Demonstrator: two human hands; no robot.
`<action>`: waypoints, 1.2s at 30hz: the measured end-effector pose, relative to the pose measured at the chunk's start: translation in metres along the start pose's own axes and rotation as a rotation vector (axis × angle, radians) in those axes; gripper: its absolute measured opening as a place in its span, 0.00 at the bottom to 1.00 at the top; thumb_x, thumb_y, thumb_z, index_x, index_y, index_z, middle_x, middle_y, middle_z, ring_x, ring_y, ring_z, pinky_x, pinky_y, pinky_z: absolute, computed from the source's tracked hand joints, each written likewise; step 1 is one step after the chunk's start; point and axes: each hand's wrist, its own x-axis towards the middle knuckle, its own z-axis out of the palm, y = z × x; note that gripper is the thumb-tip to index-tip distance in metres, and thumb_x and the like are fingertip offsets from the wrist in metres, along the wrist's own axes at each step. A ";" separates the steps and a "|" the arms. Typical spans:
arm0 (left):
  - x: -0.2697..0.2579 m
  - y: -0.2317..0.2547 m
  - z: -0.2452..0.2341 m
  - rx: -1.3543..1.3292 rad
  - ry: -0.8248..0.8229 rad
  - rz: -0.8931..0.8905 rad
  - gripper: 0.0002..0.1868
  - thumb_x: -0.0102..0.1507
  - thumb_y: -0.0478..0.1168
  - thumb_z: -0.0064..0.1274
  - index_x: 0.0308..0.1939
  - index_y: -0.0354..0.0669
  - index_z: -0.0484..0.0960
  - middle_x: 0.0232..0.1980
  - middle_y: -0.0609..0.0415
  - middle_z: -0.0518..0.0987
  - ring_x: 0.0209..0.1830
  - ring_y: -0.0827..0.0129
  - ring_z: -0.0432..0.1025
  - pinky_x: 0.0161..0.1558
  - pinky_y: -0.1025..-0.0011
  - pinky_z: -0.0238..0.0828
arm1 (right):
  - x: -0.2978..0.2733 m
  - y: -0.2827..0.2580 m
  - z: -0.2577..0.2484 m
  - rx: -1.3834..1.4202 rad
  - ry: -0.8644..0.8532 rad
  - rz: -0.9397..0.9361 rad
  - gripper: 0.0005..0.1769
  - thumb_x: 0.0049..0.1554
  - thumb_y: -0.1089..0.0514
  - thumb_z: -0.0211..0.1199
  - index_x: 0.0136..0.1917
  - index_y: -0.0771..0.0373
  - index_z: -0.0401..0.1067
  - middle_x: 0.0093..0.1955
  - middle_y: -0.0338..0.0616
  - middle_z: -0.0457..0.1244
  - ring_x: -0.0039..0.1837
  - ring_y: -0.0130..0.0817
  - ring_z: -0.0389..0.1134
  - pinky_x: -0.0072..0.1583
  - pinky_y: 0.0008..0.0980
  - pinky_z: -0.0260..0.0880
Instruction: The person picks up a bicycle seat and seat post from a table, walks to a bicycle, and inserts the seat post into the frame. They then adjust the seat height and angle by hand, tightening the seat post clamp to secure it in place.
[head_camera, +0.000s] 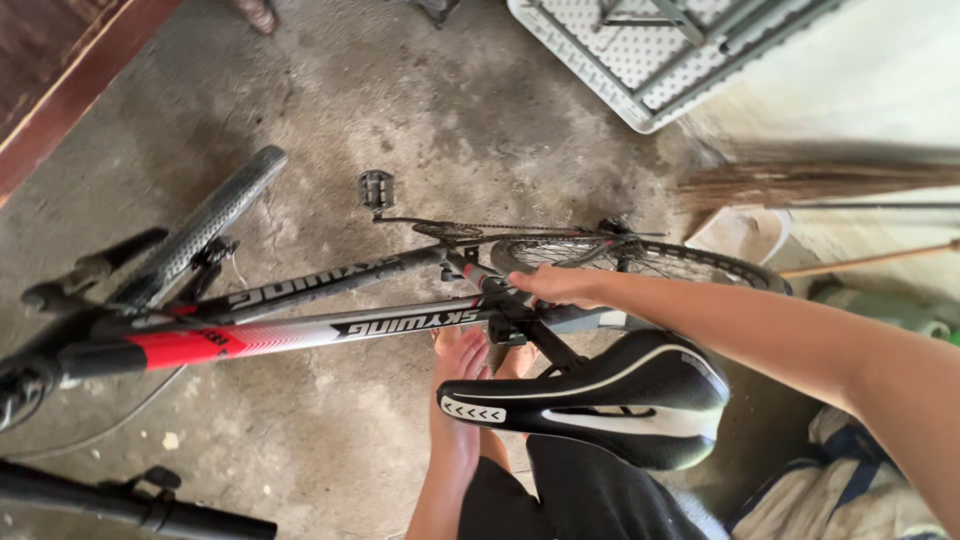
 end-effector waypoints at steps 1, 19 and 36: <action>-0.013 0.003 0.002 -0.103 -0.029 0.030 0.42 0.68 0.63 0.39 0.75 0.33 0.65 0.74 0.47 0.72 0.77 0.59 0.61 0.70 0.64 0.57 | 0.000 0.000 -0.004 -0.040 -0.026 0.029 0.34 0.68 0.33 0.50 0.46 0.70 0.68 0.43 0.47 0.56 0.45 0.41 0.54 0.48 0.48 0.53; 0.069 -0.058 0.019 0.274 0.001 0.147 0.18 0.68 0.44 0.54 0.57 0.39 0.73 0.43 0.55 0.79 0.40 0.76 0.72 0.40 0.78 0.71 | -0.070 0.016 -0.012 -0.378 -0.116 -0.193 0.34 0.42 0.49 0.77 0.60 0.63 0.77 0.57 0.49 0.72 0.58 0.41 0.72 0.63 0.39 0.68; 0.046 0.013 0.011 1.658 -0.235 0.895 0.23 0.68 0.46 0.47 0.64 0.37 0.71 0.57 0.45 0.77 0.56 0.52 0.71 0.56 0.57 0.66 | -0.093 0.036 0.006 -0.598 0.277 -0.627 0.31 0.47 0.48 0.74 0.59 0.63 0.71 0.54 0.51 0.66 0.61 0.49 0.66 0.61 0.45 0.66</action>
